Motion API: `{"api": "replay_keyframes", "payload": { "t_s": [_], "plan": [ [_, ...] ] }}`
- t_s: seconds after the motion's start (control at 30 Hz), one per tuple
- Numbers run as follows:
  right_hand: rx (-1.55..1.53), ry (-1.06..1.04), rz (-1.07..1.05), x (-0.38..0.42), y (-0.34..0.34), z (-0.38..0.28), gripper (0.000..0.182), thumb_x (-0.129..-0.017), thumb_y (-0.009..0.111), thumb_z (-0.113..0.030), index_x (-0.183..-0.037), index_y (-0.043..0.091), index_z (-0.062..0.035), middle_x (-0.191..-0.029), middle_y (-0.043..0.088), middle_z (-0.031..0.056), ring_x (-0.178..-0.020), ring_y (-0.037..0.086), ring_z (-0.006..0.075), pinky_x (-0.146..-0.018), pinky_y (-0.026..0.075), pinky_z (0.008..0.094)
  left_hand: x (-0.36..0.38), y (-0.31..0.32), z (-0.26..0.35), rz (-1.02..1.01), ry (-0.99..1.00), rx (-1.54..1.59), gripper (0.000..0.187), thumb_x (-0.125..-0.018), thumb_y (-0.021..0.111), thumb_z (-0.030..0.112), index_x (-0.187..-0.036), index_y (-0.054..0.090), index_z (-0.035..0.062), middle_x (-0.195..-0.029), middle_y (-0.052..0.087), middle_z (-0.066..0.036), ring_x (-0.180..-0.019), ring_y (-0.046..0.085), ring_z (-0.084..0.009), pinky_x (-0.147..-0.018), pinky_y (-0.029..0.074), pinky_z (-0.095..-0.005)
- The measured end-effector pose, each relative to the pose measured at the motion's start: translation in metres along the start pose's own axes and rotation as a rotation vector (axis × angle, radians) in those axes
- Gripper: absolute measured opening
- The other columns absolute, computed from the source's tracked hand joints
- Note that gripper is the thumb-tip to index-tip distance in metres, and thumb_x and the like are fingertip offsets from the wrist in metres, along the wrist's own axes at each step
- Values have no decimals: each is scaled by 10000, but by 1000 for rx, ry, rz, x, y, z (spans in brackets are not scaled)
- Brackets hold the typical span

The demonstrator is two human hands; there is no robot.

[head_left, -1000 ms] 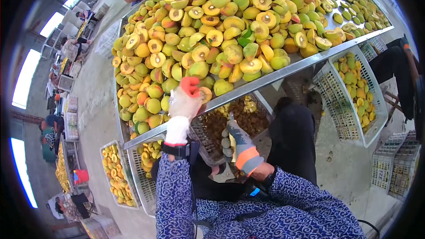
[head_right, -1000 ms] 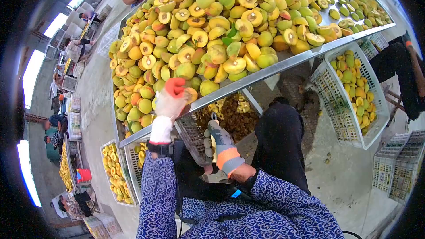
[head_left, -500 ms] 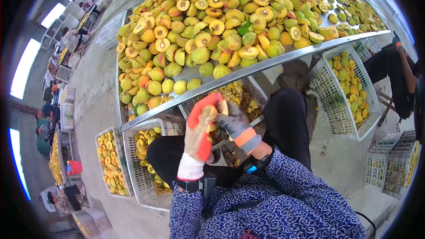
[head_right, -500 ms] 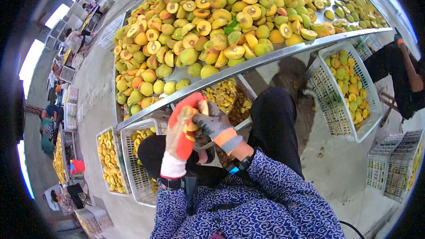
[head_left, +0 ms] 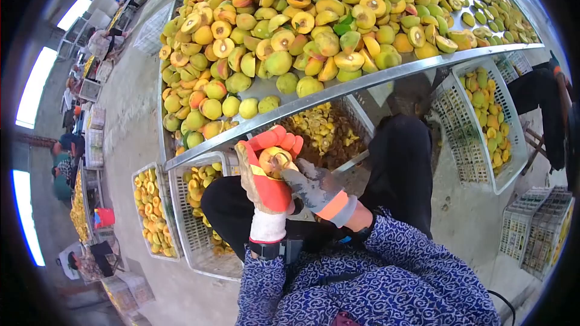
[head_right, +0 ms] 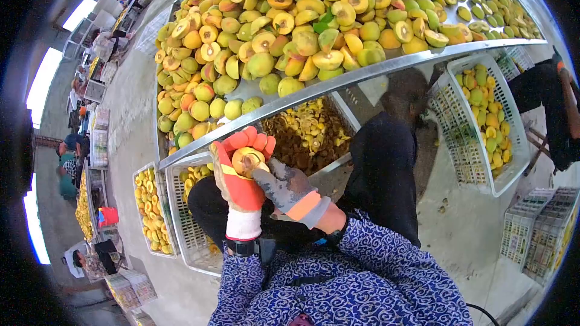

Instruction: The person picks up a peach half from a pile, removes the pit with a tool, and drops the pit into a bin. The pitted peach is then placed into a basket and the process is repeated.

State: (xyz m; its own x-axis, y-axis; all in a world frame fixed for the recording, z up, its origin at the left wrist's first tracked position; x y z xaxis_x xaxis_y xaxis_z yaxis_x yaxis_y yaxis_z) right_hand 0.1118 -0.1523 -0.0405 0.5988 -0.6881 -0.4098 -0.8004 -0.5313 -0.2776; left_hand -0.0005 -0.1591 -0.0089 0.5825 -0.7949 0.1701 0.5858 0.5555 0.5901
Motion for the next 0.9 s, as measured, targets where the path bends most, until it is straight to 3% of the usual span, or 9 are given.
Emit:
{"api": "replay_keyframes", "payload": {
  "t_s": [0.1,0.13,0.2,0.3,0.4,0.47,0.77,0.87,0.9],
  "plan": [
    [-271,373,-104,0,3,14,695,-720,799,-167,-1351,515,-109,-1151,572,220,-891,643,387,-715,545,427,-1,-4,-4,-28,17,22,561,-1041,420,515,-1083,596,-16,-1106,649,-206,-960,663,-340,-947,536,-578],
    [-347,566,-149,-4,3,15,710,-722,791,-195,-1365,501,-110,-1217,541,226,-947,638,392,-731,549,426,0,-4,-5,-14,7,19,558,-1041,422,513,-1080,596,-16,-1105,648,-208,-956,663,-339,-948,535,-579],
    [-376,681,-205,-5,1,10,654,-790,737,-273,-1372,490,-108,-1260,536,224,-1006,634,398,-756,550,427,0,-6,-7,14,-5,13,552,-1042,426,509,-1072,595,-16,-1103,646,-211,-948,662,-336,-951,533,-581],
    [-271,502,-187,0,0,0,518,-947,598,-408,-1349,503,-96,-1193,610,208,-1010,639,398,-782,540,434,1,-10,-8,31,-19,3,514,-1032,457,502,-1044,604,10,-1060,659,-196,-911,659,-358,-922,536,-598],
    [-281,490,-98,1,6,2,509,-1000,508,-473,-1328,516,-83,-1142,660,205,-1004,650,398,-804,527,442,4,-10,-9,55,-47,20,539,-1034,453,506,-1036,588,-17,-1034,653,-211,-864,664,-326,-914,551,-579],
    [-371,586,-72,7,12,9,503,-999,516,-460,-1325,517,-76,-1120,680,210,-1005,656,397,-819,520,448,4,-11,-10,84,-46,12,526,-1030,470,497,-1019,584,-16,-1013,654,-207,-832,661,-321,-886,563,-575],
    [-544,440,47,15,34,25,488,-1000,529,-417,-1324,518,-52,-1145,669,215,-1019,652,408,-836,521,435,6,-14,-8,82,-45,-38,490,-1021,517,465,-974,588,-18,-967,663,-189,-790,671,-307,-833,585,-562],
    [-585,562,-100,10,17,8,468,-1003,531,-388,-1320,510,-44,-1154,659,225,-1011,651,413,-827,523,440,6,-14,-8,43,-34,-68,460,-1028,505,461,-983,580,9,-977,657,-185,-821,659,-322,-867,568,-580],
    [-562,574,-93,11,18,8,448,-1014,535,-364,-1343,500,-62,-1118,653,144,-939,640,304,-788,518,378,7,-13,-7,28,-19,-92,448,-1032,496,461,-989,575,22,-983,653,-183,-835,652,-329,-884,559,-589]
  ]
}}
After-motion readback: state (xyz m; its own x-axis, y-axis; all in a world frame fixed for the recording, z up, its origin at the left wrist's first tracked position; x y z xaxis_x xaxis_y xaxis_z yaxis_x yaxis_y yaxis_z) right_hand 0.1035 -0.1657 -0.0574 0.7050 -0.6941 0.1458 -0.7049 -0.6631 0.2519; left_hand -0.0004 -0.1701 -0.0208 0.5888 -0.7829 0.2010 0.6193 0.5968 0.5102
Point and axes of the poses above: each hand's wrist, its own x-axis away from the middle knuckle, its own y-axis out of the palm, z = x × y, the point moved 4 cm from there along -x, towards the middle knuckle
